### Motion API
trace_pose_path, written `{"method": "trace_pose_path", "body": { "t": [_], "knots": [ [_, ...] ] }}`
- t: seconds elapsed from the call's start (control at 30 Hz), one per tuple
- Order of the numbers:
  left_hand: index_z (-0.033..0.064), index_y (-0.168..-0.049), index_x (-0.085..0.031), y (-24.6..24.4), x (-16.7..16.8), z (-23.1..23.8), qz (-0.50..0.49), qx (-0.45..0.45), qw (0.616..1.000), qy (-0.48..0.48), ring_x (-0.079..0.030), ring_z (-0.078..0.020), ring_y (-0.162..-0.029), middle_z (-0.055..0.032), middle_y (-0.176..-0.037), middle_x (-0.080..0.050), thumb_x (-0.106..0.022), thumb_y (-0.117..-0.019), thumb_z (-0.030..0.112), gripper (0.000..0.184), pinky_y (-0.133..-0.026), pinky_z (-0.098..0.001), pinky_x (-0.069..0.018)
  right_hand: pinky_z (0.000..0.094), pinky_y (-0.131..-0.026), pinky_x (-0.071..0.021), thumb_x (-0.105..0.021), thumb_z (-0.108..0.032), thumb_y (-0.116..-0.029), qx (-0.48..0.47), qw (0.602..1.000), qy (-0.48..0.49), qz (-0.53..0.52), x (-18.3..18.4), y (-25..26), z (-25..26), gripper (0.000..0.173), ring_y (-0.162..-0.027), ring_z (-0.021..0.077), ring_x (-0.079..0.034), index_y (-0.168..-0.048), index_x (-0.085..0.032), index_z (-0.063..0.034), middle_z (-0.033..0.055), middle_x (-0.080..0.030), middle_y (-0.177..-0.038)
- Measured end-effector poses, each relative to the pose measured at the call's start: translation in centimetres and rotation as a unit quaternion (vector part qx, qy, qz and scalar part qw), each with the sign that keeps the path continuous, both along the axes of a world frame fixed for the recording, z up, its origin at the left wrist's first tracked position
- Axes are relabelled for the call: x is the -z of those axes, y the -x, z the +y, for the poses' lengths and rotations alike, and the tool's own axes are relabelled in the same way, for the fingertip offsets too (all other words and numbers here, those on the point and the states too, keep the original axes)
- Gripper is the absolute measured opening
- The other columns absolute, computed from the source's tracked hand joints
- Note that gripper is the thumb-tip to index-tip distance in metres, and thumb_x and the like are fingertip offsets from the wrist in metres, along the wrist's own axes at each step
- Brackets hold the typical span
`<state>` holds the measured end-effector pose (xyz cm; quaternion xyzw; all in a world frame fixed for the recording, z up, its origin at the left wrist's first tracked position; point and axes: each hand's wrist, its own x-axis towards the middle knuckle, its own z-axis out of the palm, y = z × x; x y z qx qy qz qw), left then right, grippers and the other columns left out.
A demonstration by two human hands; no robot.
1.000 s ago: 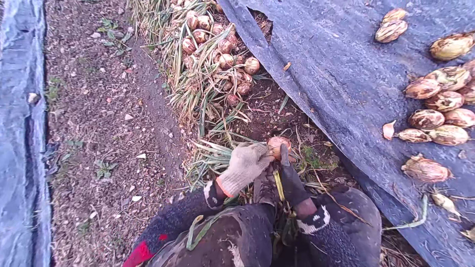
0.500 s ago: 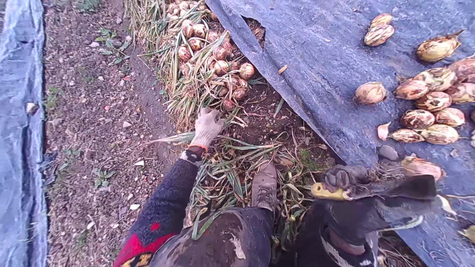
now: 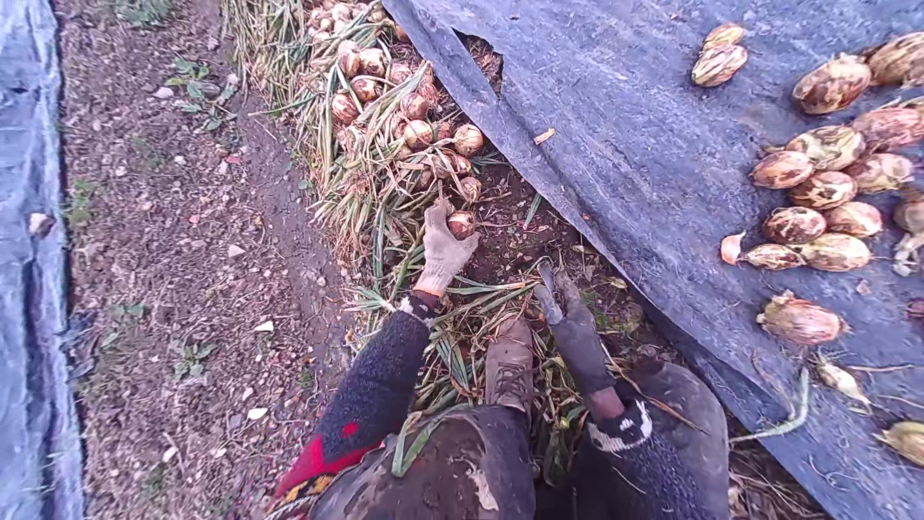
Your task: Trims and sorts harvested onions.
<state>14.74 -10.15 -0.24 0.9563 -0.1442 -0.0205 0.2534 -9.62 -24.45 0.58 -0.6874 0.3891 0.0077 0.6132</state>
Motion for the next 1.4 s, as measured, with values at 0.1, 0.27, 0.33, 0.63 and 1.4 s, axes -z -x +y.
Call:
{"method": "trace_pose_path", "body": {
  "t": [0.1, 0.27, 0.33, 0.63, 1.4],
  "knots": [
    [0.0035, -0.137, -0.052, 5.9, -3.8, 0.5, 0.143, 0.143, 0.975, 0.087, -0.067, -0.0121, -0.11, -0.0085, -0.123, -0.067, -0.09, -0.069, 0.038, 0.085, -0.097, -0.0343, -0.0578, 0.0401, -0.114, -0.0457, -0.06, -0.057, -0.0971, -0.001, 0.996, -0.032, -0.081, 0.2, 0.0, 0.7, 0.075, -0.135, 0.0142, -0.054, -0.153, -0.046, -0.0087, 0.0083, -0.057, -0.148],
    [0.0123, -0.138, -0.056, 12.8, -7.1, 1.1, 0.304, 0.26, 0.914, 0.064, -0.066, -0.0077, -0.11, -0.0011, -0.125, -0.067, -0.087, -0.0741, 0.043, 0.077, -0.097, -0.0348, -0.0579, 0.0324, -0.088, -0.0602, -0.058, -0.034, -0.1037, 0.045, 0.965, -0.179, -0.187, -0.9, 0.0, 1.7, 0.046, -0.102, 0.0129, -0.07, -0.137, -0.061, -0.0029, 0.0088, -0.071, -0.122],
    [0.0115, -0.136, -0.06, 13.1, -7.1, 1.8, 0.318, 0.268, 0.906, 0.081, -0.066, -0.0079, -0.111, -0.0015, -0.126, -0.068, -0.084, -0.0791, 0.047, 0.071, -0.098, -0.0338, -0.0576, 0.0305, -0.076, -0.06, -0.057, -0.03, -0.1048, 0.045, 0.96, -0.199, -0.191, -0.7, 0.4, 1.8, 0.039, -0.087, 0.013, -0.07, -0.134, -0.066, -0.0054, 0.0077, -0.073, -0.115],
    [0.0007, -0.137, -0.055, 7.0, -3.5, 4.1, 0.447, -0.089, 0.808, 0.373, -0.067, -0.0196, -0.072, -0.013, -0.095, -0.068, -0.071, -0.0951, 0.015, 0.047, -0.066, -0.0361, -0.0608, 0.0273, -0.05, -0.0526, -0.053, -0.034, -0.1064, 0.065, 0.915, -0.257, -0.303, -4.2, 1.7, 1.5, 0.037, -0.053, 0.0093, -0.055, -0.121, -0.07, -0.0053, 0.0018, -0.063, -0.071],
    [0.0158, -0.152, -0.043, -8.3, 3.7, -15.7, 0.145, 0.092, 0.977, -0.125, -0.066, -0.0437, -0.109, -0.0251, -0.137, -0.057, -0.079, -0.082, 0.042, 0.083, -0.085, -0.0642, -0.0559, 0.0312, -0.052, -0.052, -0.053, -0.045, -0.1051, 0.136, 0.958, -0.252, -0.02, 2.2, -0.2, -1.5, 0.048, -0.058, 0.014, -0.057, -0.136, -0.061, -0.0092, 0.0046, -0.062, -0.075]
  ]
}}
